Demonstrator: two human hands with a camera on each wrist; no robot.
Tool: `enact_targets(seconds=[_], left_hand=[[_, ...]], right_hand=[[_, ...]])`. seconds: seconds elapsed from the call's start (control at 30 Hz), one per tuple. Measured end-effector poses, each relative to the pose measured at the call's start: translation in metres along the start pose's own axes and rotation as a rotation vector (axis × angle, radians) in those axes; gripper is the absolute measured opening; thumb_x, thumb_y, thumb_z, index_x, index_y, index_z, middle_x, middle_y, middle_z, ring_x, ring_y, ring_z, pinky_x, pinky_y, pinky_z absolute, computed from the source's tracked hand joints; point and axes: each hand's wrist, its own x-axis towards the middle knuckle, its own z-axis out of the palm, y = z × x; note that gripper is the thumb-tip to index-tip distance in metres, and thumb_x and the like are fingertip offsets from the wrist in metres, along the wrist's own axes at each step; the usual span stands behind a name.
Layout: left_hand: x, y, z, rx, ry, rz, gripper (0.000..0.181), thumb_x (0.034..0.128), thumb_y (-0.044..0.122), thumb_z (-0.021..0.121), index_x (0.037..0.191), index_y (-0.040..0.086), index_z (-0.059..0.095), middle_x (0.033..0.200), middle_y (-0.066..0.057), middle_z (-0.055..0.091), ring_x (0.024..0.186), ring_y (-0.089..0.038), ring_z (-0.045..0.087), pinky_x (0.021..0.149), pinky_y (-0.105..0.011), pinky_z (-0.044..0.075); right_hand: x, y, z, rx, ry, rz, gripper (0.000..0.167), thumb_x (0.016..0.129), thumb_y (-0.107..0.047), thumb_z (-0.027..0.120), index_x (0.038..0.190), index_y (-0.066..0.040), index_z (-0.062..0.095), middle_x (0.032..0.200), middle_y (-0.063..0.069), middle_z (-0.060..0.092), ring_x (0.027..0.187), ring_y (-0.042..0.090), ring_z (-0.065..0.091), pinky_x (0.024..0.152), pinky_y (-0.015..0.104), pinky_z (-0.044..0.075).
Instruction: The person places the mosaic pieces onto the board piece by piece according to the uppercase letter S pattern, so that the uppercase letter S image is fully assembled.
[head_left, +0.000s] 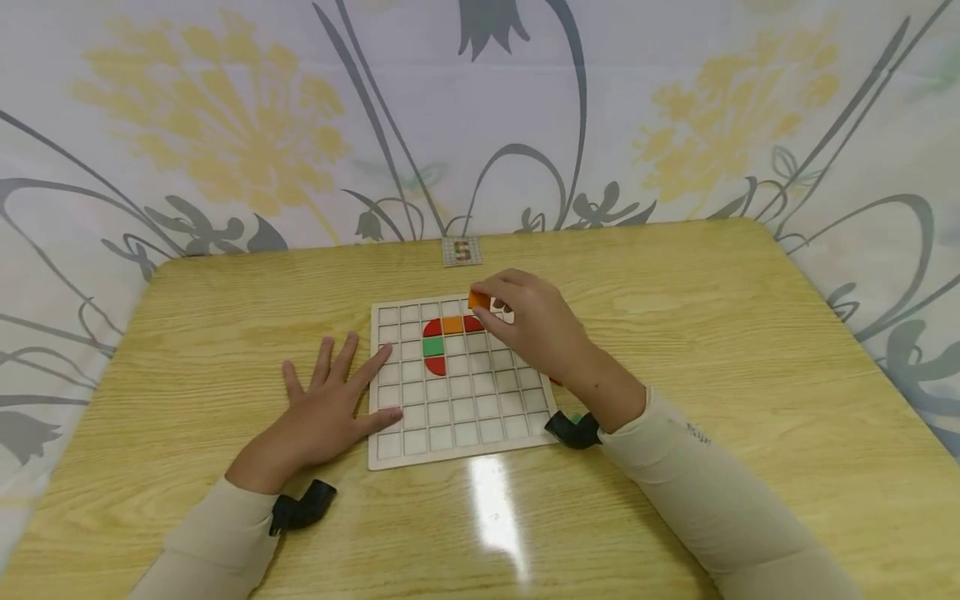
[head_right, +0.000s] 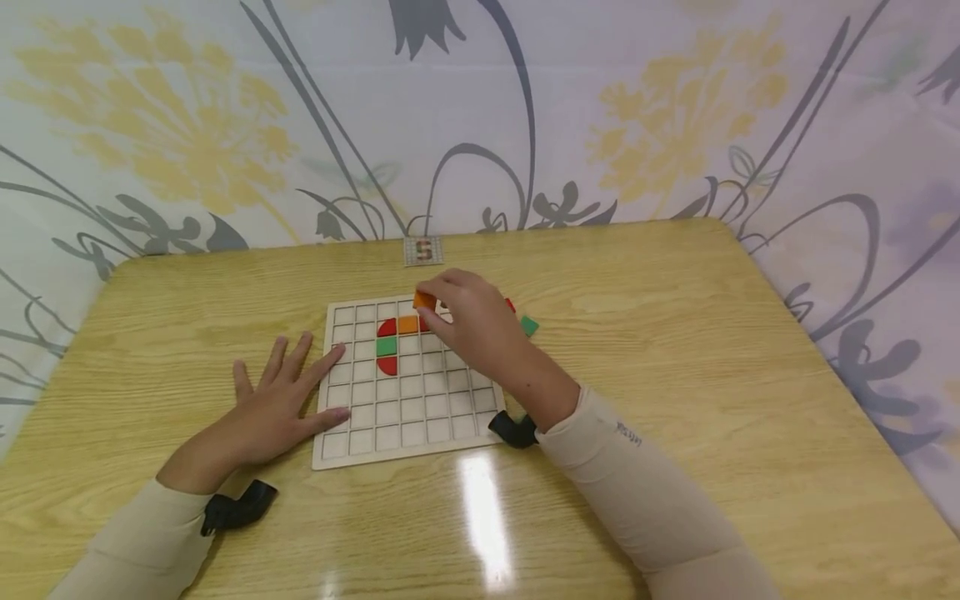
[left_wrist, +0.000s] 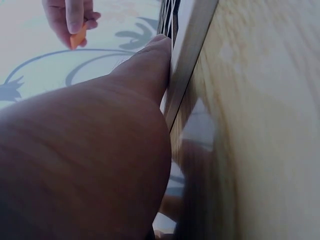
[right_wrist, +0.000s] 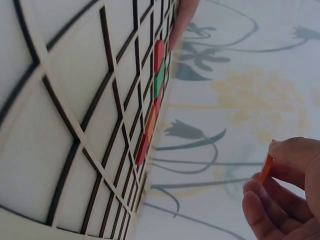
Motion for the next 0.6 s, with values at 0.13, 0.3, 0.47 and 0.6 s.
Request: enact_targets(seconds=[0.13,0.3,0.47,0.6], left_hand=[[0.0,-0.001,0.001,0.007,0.005,-0.002,0.088,0.0913,0.074,0.047,0.161,0.038,0.009,0.169,-0.014,-0.012,0.152,-0.043,-0.02,0.103,-0.078,-0.023],[-0.001,-0.002,0.001,0.007,0.002,-0.005,0.088,0.091,0.075,0.046,0.161,0.038,0.009,0.169,-0.014,-0.012,0.152,-0.043,-0.02,0.103,-0.078,-0.023],[-0.002,-0.001,0.0,0.004,0.006,-0.014,0.088,0.0907,0.076,0.047,0.161,0.038,0.01,0.169,-0.016,-0.01,0.152,-0.045,-0.019,0.103,-0.079,-0.022],[-0.002,-0.001,0.0,0.005,0.0,-0.006,0.088,0.0911,0.075,0.047,0.162,0.038,0.01,0.168,-0.015,-0.011,0.152,-0.044,-0.02,0.103,-0.078,-0.022]], right_hand=[[-0.002,-0.004,0.005,0.036,0.019,-0.024,0.028,0.091,-0.01,0.074,0.117,0.0,0.072,0.11,0.011,0.071,0.089,0.022,0.065,0.075,0.03,0.057],[-0.005,-0.008,0.013,0.006,-0.026,-0.016,0.03,0.091,-0.012,0.075,0.119,-0.003,0.072,0.111,0.008,0.071,0.093,0.02,0.065,0.078,0.029,0.057],[-0.005,-0.011,0.019,-0.03,-0.111,0.024,0.03,0.093,-0.016,0.073,0.121,-0.006,0.072,0.117,0.009,0.071,0.107,0.023,0.068,0.089,0.033,0.058],[-0.006,-0.011,0.021,-0.023,-0.172,0.062,0.027,0.092,-0.015,0.073,0.119,-0.007,0.074,0.114,0.008,0.073,0.101,0.021,0.069,0.086,0.031,0.058]])
